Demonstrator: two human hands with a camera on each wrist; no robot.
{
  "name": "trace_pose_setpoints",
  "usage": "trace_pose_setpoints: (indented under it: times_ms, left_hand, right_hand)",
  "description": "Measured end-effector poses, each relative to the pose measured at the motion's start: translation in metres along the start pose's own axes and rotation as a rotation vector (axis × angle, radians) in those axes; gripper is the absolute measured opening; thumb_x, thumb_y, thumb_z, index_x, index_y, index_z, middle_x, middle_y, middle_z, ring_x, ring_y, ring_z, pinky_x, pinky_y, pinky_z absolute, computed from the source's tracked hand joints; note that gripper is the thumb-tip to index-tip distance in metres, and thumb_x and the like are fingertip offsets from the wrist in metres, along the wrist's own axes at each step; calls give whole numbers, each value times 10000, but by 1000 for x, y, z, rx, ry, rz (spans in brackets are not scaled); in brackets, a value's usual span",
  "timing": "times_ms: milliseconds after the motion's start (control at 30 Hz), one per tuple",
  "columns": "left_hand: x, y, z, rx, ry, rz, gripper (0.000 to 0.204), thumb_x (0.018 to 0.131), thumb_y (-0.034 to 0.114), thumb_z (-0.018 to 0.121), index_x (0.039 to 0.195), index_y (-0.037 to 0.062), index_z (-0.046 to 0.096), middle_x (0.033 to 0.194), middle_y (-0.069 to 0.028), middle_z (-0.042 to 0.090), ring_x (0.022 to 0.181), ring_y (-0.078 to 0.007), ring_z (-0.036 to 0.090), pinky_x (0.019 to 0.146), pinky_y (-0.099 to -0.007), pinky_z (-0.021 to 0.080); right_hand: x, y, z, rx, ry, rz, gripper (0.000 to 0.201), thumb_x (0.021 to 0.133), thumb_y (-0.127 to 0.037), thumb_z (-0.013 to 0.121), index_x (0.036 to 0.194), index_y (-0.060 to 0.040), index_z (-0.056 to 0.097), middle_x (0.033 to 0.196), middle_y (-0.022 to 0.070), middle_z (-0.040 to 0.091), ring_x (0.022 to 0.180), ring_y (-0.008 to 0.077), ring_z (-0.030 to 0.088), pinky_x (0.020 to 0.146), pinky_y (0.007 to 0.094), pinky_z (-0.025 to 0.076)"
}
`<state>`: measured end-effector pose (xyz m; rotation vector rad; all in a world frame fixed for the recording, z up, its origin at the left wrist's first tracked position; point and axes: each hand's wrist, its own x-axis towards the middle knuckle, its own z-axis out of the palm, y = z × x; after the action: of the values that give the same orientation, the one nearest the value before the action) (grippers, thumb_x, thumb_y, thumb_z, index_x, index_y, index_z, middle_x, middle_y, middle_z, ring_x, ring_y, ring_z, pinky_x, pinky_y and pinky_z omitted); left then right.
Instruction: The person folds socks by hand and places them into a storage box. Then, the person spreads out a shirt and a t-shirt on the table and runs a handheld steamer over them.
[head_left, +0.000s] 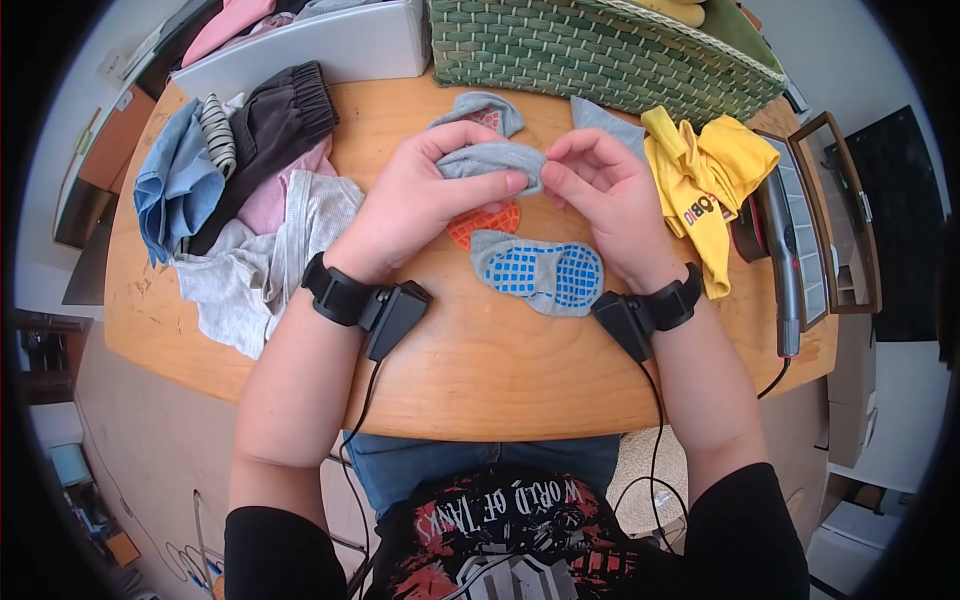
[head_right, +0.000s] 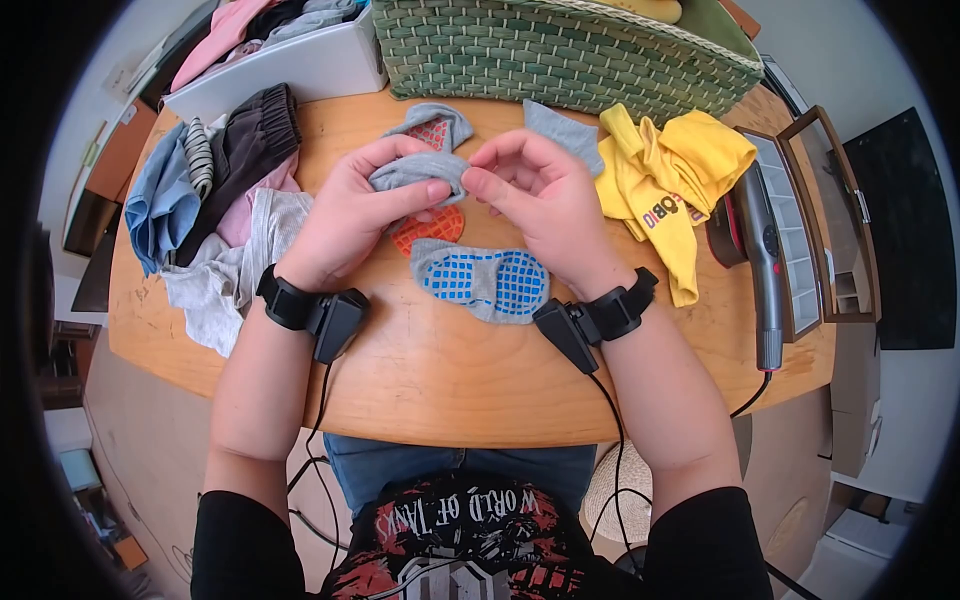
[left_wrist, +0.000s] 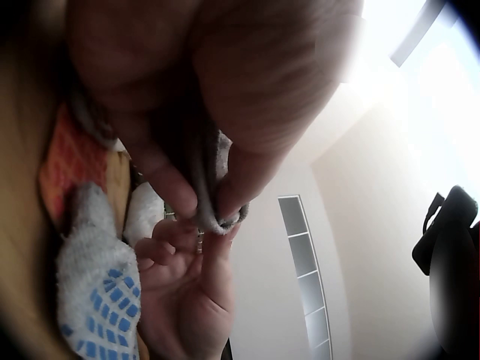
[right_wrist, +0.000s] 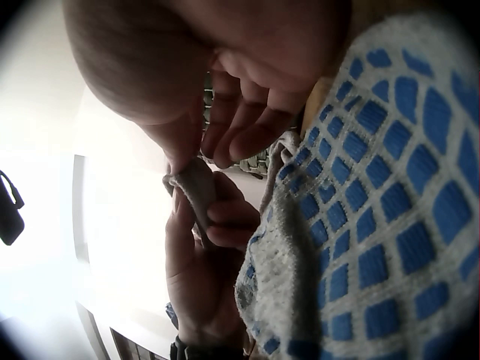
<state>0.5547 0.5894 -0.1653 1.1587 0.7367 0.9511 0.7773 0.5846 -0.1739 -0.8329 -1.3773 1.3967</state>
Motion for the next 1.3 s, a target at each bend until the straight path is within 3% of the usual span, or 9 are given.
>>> trace_pose_setpoints:
  times_ms: [367,433,500,700,867,933,1033,1133,1300]
  left_hand:
    - [-2,2,3,3,-1,2,224,906,116,779,1068,33,650,980,-28,720,827,-56,671,733,-206,550]
    - [-2,1,4,0,32,-4,221,915,70,747,1110,38,649,998,-16,707,791,-38,637,718,-189,521]
    - [-2,1,5,3,32,10,221,917,68,745,1115,34,653,1005,-17,707,807,-40,638,730,-191,522]
    - [-1,0,3,65,10,38,251,904,143,784,1103,30,684,997,1,704,886,-45,642,780,-207,531]
    - [-2,-1,0,35,-28,20,244,902,132,780,1098,25,683,1012,-7,705,904,-53,645,809,-215,530]
    - [-2,-1,0,-39,-45,16,239,912,32,733,1139,3,661,1046,-48,706,905,-91,664,819,-233,543]
    - [-4,0,-1,-75,-74,-23,247,917,20,719,1154,-4,652,1072,-62,708,962,-114,679,877,-255,551]
    - [-4,-3,-1,-102,-82,9,244,904,102,767,1108,10,670,1038,-31,709,920,-75,666,831,-230,542]
    - [-5,-1,0,-143,-102,-3,274,903,106,773,1132,9,659,1041,-38,710,923,-84,673,830,-239,558]
  right_hand:
    - [-1,0,1,-32,22,-45,133,952,-118,727,1038,-54,649,952,-13,704,824,36,625,700,199,482]
    - [-1,0,0,-29,20,-44,131,951,-108,726,1038,-49,649,955,-8,705,824,37,625,699,196,482]
    - [-1,-3,1,10,-19,23,133,943,-75,726,1041,-30,648,963,8,706,853,51,645,740,200,511]
    - [-2,-6,3,-52,-9,-20,138,935,-36,722,1047,-2,647,977,33,707,921,72,667,835,217,547]
    - [-3,-6,1,-22,-50,-13,118,941,-35,711,1030,-9,638,975,17,689,901,51,647,813,206,536]
    - [-4,-5,1,-5,-53,-13,107,943,-30,703,1021,-12,632,968,7,678,891,44,637,805,202,531]
    - [-4,-3,0,16,-55,-34,91,947,-17,686,1004,-18,614,947,-9,654,866,35,615,786,198,519]
    - [-5,-3,1,51,-68,-38,81,952,-15,674,999,-22,608,939,-15,644,856,33,606,774,197,513]
    - [-6,-5,2,32,-79,-20,88,957,-38,678,1013,-24,612,935,-21,638,852,33,604,768,195,512]
